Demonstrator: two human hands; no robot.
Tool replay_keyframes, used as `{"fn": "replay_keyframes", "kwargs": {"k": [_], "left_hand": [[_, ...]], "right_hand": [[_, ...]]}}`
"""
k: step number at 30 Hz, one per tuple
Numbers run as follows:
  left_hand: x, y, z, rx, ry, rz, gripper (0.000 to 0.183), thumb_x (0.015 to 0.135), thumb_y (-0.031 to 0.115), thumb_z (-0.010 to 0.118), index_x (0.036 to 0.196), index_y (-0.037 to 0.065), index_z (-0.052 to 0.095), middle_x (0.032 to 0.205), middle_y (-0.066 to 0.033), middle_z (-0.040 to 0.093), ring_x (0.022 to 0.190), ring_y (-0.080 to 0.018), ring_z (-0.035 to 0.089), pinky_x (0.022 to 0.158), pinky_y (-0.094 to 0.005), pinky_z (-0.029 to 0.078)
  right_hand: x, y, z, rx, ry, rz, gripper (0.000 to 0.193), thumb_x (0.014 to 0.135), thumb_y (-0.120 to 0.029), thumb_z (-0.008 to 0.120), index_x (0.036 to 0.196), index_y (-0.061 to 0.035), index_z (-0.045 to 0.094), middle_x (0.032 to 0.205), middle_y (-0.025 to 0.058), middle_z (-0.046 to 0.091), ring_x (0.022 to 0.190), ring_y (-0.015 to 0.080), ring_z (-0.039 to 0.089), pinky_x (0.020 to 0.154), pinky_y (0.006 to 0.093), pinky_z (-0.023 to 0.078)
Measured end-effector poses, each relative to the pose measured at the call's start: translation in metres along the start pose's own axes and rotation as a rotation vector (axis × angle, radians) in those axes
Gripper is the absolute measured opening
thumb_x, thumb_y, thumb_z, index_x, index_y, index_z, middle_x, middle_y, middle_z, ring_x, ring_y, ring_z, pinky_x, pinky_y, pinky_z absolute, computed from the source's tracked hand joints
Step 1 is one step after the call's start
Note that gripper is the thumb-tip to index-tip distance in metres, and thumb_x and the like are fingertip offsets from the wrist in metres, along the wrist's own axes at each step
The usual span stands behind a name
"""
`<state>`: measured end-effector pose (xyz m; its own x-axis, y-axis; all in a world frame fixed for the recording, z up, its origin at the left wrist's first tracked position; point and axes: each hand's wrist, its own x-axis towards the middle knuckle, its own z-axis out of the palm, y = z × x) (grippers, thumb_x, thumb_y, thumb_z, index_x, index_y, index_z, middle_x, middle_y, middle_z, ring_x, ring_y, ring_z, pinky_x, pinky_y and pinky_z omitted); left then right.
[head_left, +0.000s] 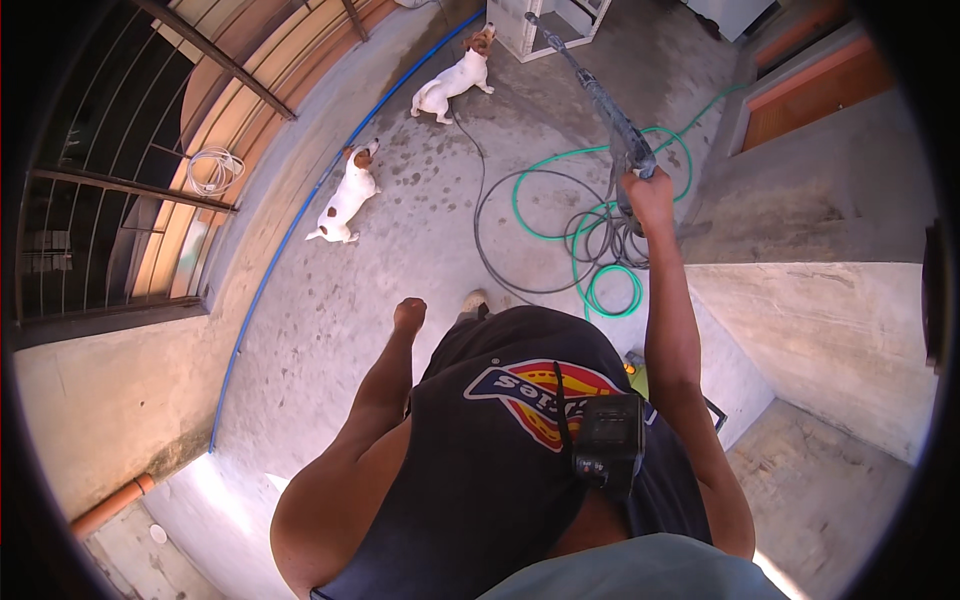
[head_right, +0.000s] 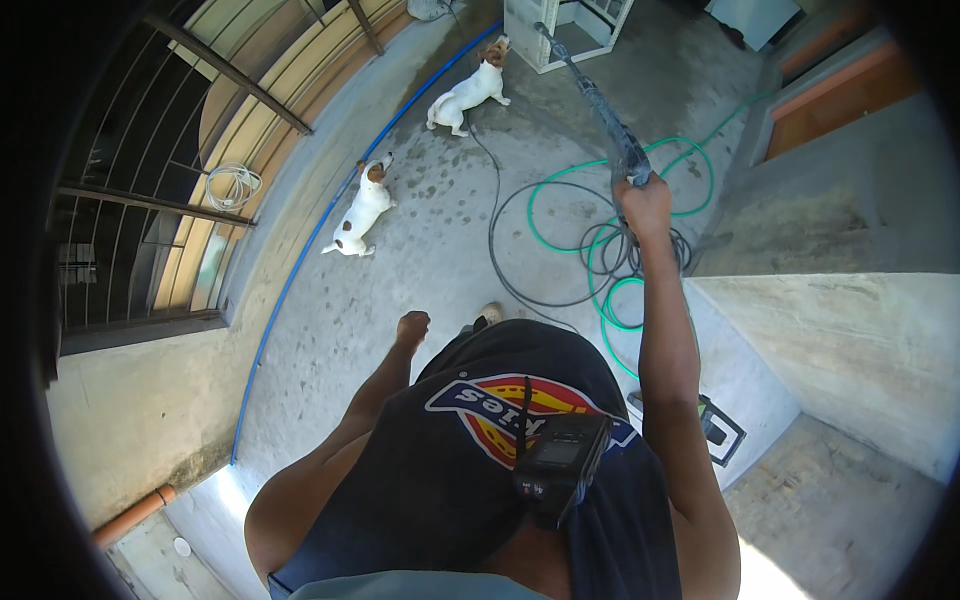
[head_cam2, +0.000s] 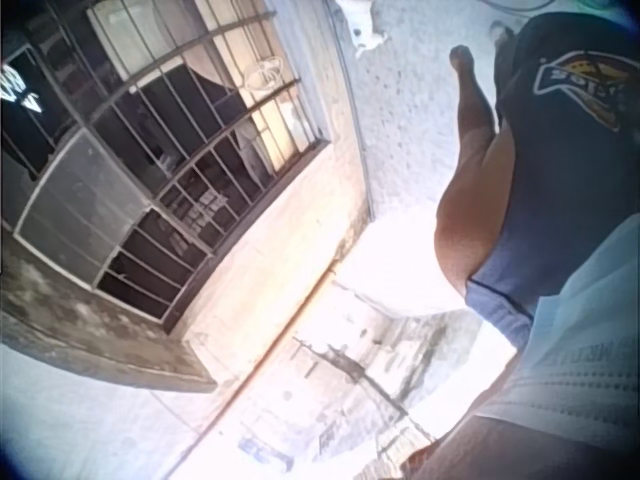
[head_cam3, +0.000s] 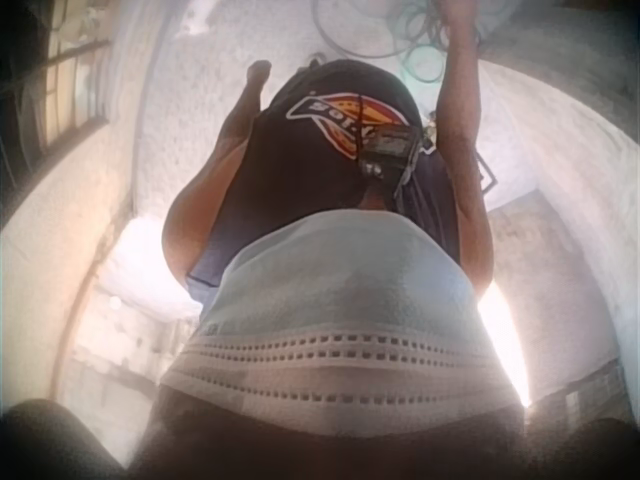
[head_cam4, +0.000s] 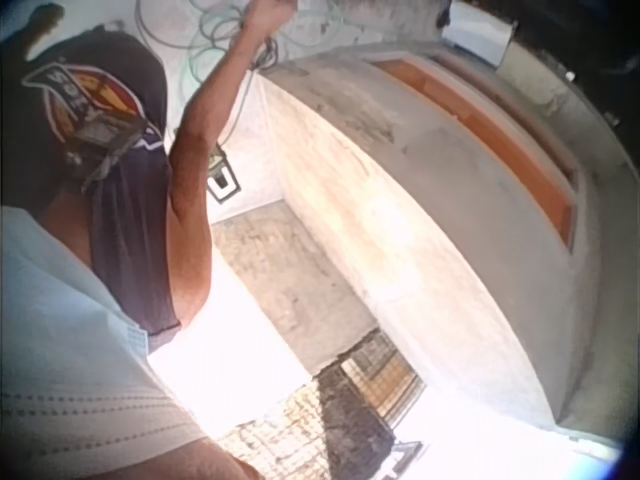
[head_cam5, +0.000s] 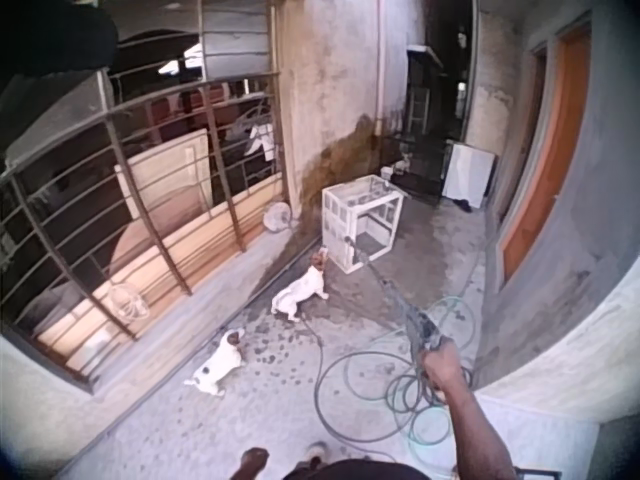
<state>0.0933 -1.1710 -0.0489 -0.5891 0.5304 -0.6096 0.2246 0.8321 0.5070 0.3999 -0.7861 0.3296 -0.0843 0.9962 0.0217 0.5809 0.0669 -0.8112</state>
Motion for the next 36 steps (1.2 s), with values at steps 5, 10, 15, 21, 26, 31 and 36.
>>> {"fn": "replay_keyframes", "kwargs": {"k": [5, 10, 15, 21, 26, 31, 36], "left_hand": [[-0.005, 0.004, 0.003, 0.026, -0.062, 0.059, 0.029, 0.077, 0.029, 0.048, 0.082, 0.01, 0.069, 0.093, -0.0203, 0.066, 0.089, -0.0395, 0.062, 0.08, -0.0455, 0.05], [-0.012, -0.017, 0.0, 0.019, -0.029, -0.032, 0.029, 0.078, 0.028, 0.048, 0.086, 0.01, 0.069, 0.097, -0.02, 0.065, 0.092, -0.0386, 0.062, 0.08, -0.0442, 0.05], [-0.009, -0.035, 0.009, -0.075, 0.038, 0.097, 0.012, 0.079, 0.018, 0.055, 0.078, 0.01, 0.064, 0.06, -0.0044, 0.056, 0.048, -0.0147, 0.05, 0.044, -0.0311, 0.043], [-0.001, -0.033, 0.002, -0.05, 0.016, 0.048, 0.01, 0.08, 0.016, 0.055, 0.078, 0.01, 0.063, 0.061, -0.0043, 0.056, 0.049, -0.0139, 0.051, 0.044, -0.0303, 0.043], [0.015, -0.019, -0.006, 0.116, -0.053, 0.117, 0.024, 0.08, 0.022, 0.047, 0.083, 0.008, 0.067, 0.095, -0.0178, 0.066, 0.089, -0.038, 0.063, 0.08, -0.0447, 0.051], [0.028, -0.02, -0.018, 0.608, -0.023, 0.514, 0.011, 0.083, 0.014, 0.054, 0.083, 0.009, 0.063, 0.067, -0.0041, 0.058, 0.056, -0.0136, 0.056, 0.047, -0.031, 0.047], [0.03, -0.029, -0.023, 0.342, -0.024, 0.409, 0.012, 0.082, 0.015, 0.054, 0.084, 0.008, 0.064, 0.066, -0.0056, 0.059, 0.054, -0.0148, 0.056, 0.047, -0.0312, 0.046]], "right_hand": [[0.013, 0.016, 0.002, -0.052, -0.033, -0.001, 0.029, 0.068, -0.02, 0.059, 0.084, 0.0042, 0.063, 0.071, 0.0194, 0.064, 0.068, 0.0308, 0.062, 0.066, 0.0377, 0.047], [0.011, 0.008, 0.009, -0.036, -0.001, -0.008, 0.027, 0.068, -0.019, 0.059, 0.083, 0.003, 0.064, 0.071, 0.0181, 0.064, 0.068, 0.0298, 0.062, 0.066, 0.0377, 0.046], [0.026, 0.011, 0.014, -0.055, -0.048, 0.057, 0.027, 0.068, -0.02, 0.06, 0.083, 0.0024, 0.064, 0.07, 0.016, 0.064, 0.067, 0.028, 0.062, 0.066, 0.0366, 0.047], [0.01, 0.001, 0.02, 0.06, 0.051, 0.033, 0.027, 0.067, -0.019, 0.06, 0.083, 0.0021, 0.064, 0.07, 0.0148, 0.064, 0.066, 0.0269, 0.061, 0.065, 0.0362, 0.046], [0.028, 0.012, 0.02, 0.034, -0.022, 0.109, 0.028, 0.067, -0.019, 0.06, 0.084, 0.0024, 0.064, 0.071, 0.0157, 0.064, 0.068, 0.0284, 0.062, 0.067, 0.0358, 0.047], [0.014, 0.012, 0.03, 0.008, 0.04, 0.065, 0.027, 0.067, -0.02, 0.06, 0.082, 0.0024, 0.064, 0.071, 0.0176, 0.064, 0.069, 0.0312, 0.062, 0.067, 0.0372, 0.047], [0.011, 0.01, 0.037, 0.015, 0.013, 0.11, 0.028, 0.067, -0.021, 0.06, 0.081, 0.0025, 0.063, 0.072, 0.0195, 0.064, 0.071, 0.0333, 0.063, 0.068, 0.0381, 0.047]]}}
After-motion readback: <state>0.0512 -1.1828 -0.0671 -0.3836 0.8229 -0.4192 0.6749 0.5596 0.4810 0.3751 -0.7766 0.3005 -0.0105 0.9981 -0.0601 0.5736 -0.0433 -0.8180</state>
